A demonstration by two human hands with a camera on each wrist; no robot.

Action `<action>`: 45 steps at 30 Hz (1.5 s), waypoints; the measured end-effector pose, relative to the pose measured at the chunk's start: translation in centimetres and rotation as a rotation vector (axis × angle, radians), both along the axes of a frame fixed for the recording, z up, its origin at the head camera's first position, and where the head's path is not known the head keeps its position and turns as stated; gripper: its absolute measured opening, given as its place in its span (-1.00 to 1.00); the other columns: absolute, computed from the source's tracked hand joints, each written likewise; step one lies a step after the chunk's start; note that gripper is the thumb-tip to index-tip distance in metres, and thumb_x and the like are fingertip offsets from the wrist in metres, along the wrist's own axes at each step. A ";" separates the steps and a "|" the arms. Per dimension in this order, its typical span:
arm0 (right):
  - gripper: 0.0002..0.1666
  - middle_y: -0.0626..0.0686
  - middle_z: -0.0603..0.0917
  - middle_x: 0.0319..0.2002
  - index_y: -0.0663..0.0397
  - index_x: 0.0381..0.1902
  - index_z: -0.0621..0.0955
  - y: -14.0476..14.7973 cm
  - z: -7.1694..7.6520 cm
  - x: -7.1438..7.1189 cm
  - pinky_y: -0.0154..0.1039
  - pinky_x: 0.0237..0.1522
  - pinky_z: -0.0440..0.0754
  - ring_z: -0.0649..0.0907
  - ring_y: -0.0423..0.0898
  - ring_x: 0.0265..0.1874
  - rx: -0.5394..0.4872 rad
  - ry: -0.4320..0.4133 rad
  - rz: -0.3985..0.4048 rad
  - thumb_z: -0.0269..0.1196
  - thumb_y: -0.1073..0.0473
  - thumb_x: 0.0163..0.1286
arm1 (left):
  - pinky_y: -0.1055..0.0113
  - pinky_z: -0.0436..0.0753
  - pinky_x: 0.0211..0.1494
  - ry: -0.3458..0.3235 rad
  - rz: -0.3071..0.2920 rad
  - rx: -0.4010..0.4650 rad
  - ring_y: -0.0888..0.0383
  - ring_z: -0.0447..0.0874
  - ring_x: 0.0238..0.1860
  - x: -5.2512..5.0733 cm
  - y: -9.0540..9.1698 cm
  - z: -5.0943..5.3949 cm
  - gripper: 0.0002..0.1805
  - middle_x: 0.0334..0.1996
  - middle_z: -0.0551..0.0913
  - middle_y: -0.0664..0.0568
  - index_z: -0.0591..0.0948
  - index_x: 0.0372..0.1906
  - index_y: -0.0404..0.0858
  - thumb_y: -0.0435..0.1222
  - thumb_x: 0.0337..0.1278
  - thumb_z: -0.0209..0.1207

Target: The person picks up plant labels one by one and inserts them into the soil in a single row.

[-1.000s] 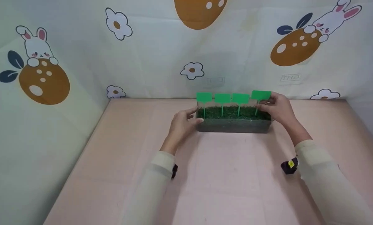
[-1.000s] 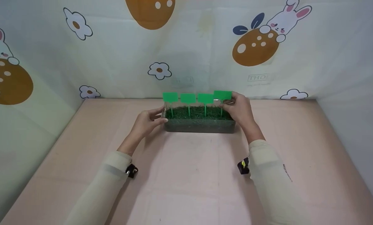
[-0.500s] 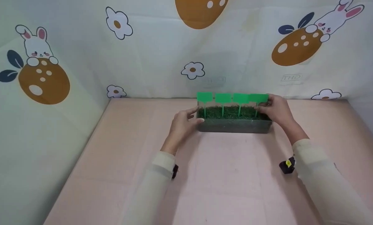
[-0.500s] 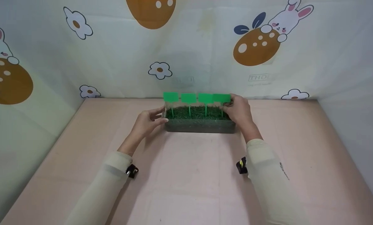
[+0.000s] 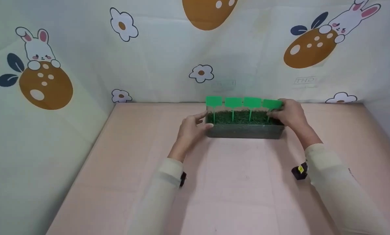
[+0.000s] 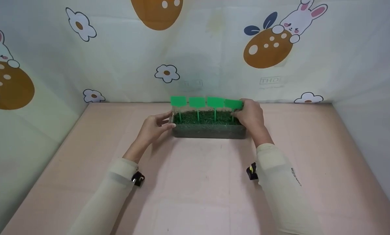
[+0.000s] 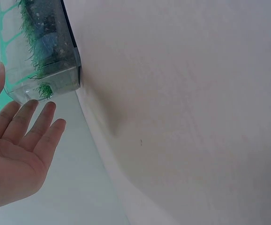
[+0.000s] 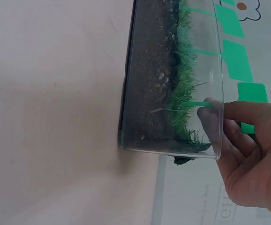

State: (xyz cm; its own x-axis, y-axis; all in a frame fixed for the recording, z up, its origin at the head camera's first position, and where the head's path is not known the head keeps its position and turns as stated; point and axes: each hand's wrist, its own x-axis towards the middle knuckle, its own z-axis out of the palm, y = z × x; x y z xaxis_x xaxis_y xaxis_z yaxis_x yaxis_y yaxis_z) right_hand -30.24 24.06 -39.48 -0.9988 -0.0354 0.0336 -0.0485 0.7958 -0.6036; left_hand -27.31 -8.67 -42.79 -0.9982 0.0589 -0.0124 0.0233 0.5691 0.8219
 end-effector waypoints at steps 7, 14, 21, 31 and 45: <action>-0.53 0.28 0.65 -0.11 0.36 0.09 0.60 -0.4 0.3 -0.1 -0.17 -0.27 0.52 0.53 0.09 -0.22 0.022 -0.085 -0.030 0.31 0.13 0.35 | 0.13 0.54 0.37 -0.014 0.002 -0.002 0.06 0.52 0.37 -0.1 0.2 0.0 -0.38 0.39 0.49 0.15 0.48 0.39 0.06 -0.10 0.21 0.34; -0.47 0.31 0.61 -0.05 0.37 0.15 0.56 -0.8 0.7 -0.4 -0.11 -0.21 0.55 0.52 0.12 -0.18 0.024 -0.151 -0.070 0.31 0.14 0.32 | 0.14 0.55 0.36 -0.012 0.012 -0.003 0.06 0.51 0.37 0.0 0.2 0.1 -0.39 0.39 0.49 0.17 0.49 0.38 0.06 -0.11 0.21 0.34; -0.51 0.29 0.64 -0.14 0.37 0.06 0.60 -1.0 0.7 -0.8 -0.09 -0.26 0.56 0.55 0.12 -0.24 0.081 -0.141 -0.069 0.34 0.13 0.28 | 0.14 0.57 0.33 -0.010 0.015 0.015 0.05 0.52 0.37 0.1 0.0 0.2 -0.37 0.39 0.49 0.15 0.48 0.38 0.07 -0.13 0.20 0.36; -0.51 0.24 0.62 -0.25 0.36 0.06 0.59 -0.9 0.7 -1.0 -0.19 -0.34 0.55 0.59 0.11 -0.29 0.110 -0.176 -0.064 0.32 0.11 0.30 | 0.15 0.57 0.34 -0.019 0.018 0.037 0.06 0.52 0.37 0.0 0.1 0.1 -0.37 0.38 0.50 0.14 0.49 0.38 0.05 -0.14 0.20 0.36; -0.42 0.36 0.60 0.08 0.38 0.27 0.43 0.3 1.5 0.0 -0.16 -0.05 0.73 0.71 0.08 -0.10 -0.146 -0.218 -0.067 0.24 0.15 0.41 | 0.14 0.56 0.35 -0.010 0.018 0.026 0.05 0.54 0.35 -0.1 0.0 0.0 -0.37 0.37 0.52 0.11 0.49 0.38 0.05 -0.13 0.18 0.37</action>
State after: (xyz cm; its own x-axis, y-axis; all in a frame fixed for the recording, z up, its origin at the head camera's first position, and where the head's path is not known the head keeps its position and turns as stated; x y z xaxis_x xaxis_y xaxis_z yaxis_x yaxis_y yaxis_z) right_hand -30.23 24.32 -37.96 -0.9829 0.0207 -0.1828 0.1453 0.6966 -0.7026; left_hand -27.36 -8.63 -42.76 -0.9989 0.0412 -0.0211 0.0049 0.5474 0.8369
